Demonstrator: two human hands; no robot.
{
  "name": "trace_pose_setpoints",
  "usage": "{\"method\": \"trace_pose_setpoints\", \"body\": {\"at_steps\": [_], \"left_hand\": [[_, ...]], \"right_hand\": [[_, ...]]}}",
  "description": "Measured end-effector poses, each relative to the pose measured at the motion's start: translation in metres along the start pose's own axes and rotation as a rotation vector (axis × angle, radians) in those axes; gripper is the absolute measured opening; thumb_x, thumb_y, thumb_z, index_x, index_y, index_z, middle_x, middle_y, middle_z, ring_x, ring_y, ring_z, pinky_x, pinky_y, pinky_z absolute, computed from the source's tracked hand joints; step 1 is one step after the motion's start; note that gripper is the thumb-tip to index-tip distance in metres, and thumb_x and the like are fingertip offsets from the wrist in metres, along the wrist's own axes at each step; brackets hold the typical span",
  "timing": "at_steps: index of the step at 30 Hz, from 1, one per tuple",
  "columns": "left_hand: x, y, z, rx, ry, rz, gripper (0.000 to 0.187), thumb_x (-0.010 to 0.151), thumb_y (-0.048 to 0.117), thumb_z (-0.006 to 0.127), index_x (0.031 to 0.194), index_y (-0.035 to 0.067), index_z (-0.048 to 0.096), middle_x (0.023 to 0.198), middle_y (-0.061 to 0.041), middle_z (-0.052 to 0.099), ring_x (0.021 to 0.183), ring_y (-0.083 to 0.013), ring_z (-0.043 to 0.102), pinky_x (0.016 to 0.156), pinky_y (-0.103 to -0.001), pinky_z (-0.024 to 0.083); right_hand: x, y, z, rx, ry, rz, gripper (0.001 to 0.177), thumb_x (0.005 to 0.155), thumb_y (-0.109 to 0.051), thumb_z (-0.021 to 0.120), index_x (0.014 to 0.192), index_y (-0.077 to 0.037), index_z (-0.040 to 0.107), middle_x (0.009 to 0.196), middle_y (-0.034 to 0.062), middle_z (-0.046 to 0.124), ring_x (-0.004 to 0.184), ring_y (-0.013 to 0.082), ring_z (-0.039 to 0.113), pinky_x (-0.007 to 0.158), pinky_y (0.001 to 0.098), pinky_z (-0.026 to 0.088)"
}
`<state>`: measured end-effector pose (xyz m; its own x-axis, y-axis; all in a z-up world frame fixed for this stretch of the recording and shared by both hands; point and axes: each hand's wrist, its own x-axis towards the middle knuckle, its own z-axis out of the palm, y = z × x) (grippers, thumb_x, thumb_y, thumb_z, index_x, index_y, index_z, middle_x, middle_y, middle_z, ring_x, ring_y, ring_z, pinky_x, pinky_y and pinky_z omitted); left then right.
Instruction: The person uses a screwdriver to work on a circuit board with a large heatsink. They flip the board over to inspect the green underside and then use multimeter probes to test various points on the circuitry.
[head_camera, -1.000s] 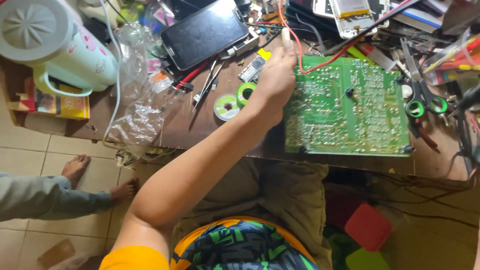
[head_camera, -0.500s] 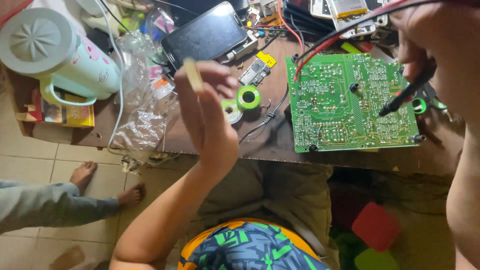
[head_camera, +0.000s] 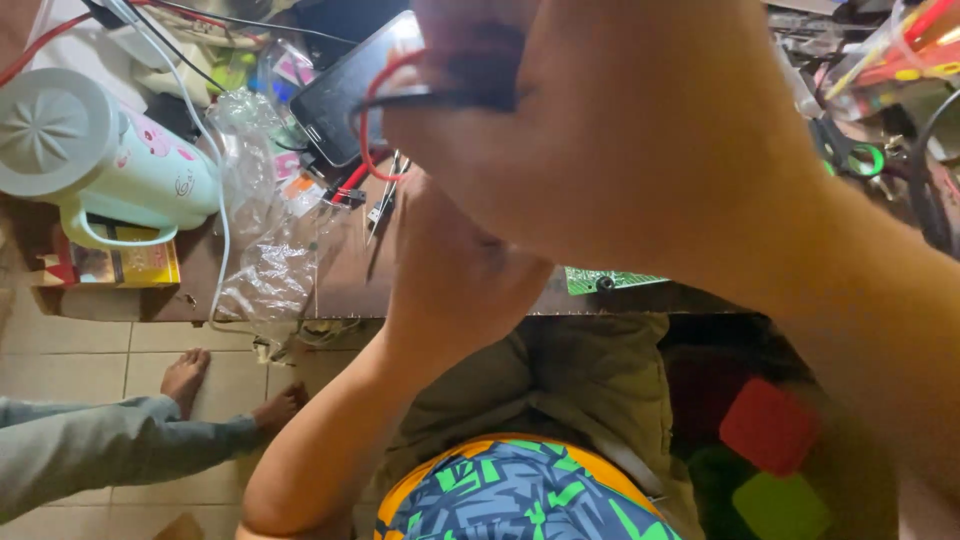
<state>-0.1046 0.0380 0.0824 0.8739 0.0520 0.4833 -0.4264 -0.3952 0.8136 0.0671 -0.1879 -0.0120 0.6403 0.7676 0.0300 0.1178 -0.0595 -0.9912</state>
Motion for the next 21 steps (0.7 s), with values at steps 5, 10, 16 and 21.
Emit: {"method": "trace_pose_setpoints", "body": {"at_steps": [5, 10, 16, 21], "left_hand": [[-0.006, -0.026, 0.004, -0.13, -0.028, -0.046, 0.011, 0.083, 0.006, 0.055, 0.084, 0.007, 0.066, 0.075, 0.0, 0.063, 0.074, -0.009, 0.048, 0.057, -0.032, 0.045], [0.007, -0.02, -0.008, -0.14, -0.158, -0.039, 0.014, 0.098, 0.02, 0.068, 0.109, 0.011, 0.074, 0.092, 0.003, 0.075, 0.075, -0.0074, 0.064, 0.068, -0.024, 0.053], [0.013, -0.035, 0.0, -0.112, -0.258, 0.147, 0.017, 0.102, 0.01, 0.061, 0.115, 0.003, 0.067, 0.098, -0.009, 0.075, 0.066, -0.0157, 0.078, 0.068, -0.029, 0.063], [0.021, -0.053, 0.01, -0.045, -0.373, 0.311, 0.028, 0.108, 0.015, 0.059, 0.133, 0.005, 0.056, 0.118, -0.012, 0.076, 0.114, -0.0341, 0.076, 0.103, -0.044, 0.056]], "right_hand": [[0.015, -0.186, 0.125, -1.043, 0.189, -0.292, 0.04, 0.08, -0.026, 0.088, 0.071, -0.011, 0.052, 0.066, -0.0011, 0.05, 0.061, 0.0213, 0.041, 0.057, 0.04, 0.029], [-0.006, -0.194, 0.097, -1.016, -0.041, -0.353, 0.042, 0.079, -0.026, 0.084, 0.114, -0.008, 0.069, 0.093, 0.0066, 0.065, 0.081, 0.0269, 0.059, 0.072, 0.0419, 0.047], [-0.024, -0.153, 0.069, -0.973, 0.079, -0.424, 0.043, 0.092, -0.024, 0.081, 0.125, 0.002, 0.072, 0.112, 0.0189, 0.068, 0.103, 0.0337, 0.065, 0.086, 0.0455, 0.05], [-0.036, -0.133, 0.06, -0.788, 0.234, -0.421, 0.018, 0.091, -0.009, 0.085, 0.103, 0.0, 0.076, 0.102, 0.0187, 0.067, 0.092, 0.0269, 0.067, 0.079, 0.0382, 0.053]]}}
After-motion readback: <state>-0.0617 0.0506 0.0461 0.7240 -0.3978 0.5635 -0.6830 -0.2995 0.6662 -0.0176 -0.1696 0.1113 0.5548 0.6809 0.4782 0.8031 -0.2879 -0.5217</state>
